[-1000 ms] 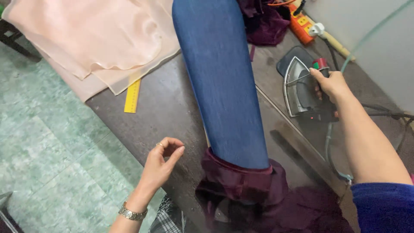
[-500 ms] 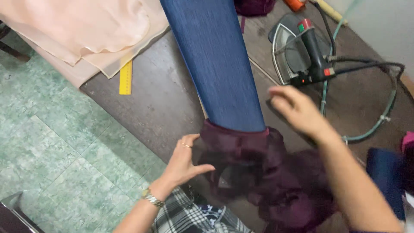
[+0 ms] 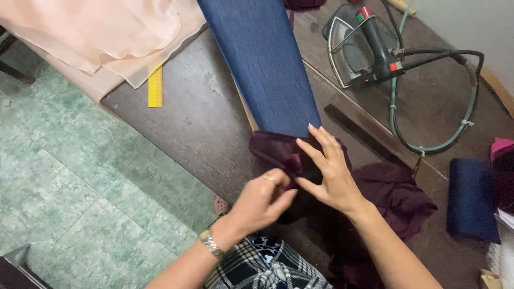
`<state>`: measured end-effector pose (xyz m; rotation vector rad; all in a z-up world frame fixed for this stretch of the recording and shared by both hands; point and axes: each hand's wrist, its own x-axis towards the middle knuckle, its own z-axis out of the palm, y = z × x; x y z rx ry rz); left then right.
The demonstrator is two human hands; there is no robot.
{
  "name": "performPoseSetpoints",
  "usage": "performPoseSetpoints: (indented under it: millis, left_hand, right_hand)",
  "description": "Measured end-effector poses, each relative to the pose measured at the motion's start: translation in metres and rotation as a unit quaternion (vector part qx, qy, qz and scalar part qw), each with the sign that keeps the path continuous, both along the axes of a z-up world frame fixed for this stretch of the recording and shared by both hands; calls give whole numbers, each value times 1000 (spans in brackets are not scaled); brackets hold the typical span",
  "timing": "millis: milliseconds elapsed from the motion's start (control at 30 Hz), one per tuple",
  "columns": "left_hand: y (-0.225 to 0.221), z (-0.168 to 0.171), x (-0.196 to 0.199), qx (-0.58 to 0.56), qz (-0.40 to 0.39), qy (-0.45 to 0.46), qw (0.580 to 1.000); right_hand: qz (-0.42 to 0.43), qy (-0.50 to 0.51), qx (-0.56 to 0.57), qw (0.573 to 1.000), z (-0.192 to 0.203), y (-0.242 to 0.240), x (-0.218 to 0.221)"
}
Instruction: Ironing a dark purple garment component on a specialized ironing board using a steam iron.
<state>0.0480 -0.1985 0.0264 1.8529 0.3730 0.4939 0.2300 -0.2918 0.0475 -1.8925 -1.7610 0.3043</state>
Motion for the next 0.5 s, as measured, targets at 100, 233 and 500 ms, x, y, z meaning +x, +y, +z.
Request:
performPoseSetpoints:
  millis: [100, 233, 500]
  left_hand:
    - [-17, 6, 27, 2, -3, -45, 999]
    - [-28, 7, 43, -34, 32, -52, 998]
    - [-55, 35, 53, 11, -176, -17, 984]
  right_hand:
    - [-2, 5, 74, 997, -4, -1, 3]
    - [39, 38, 95, 994, 3, -8, 15]
    - [-66, 34, 130, 989, -16, -13, 36]
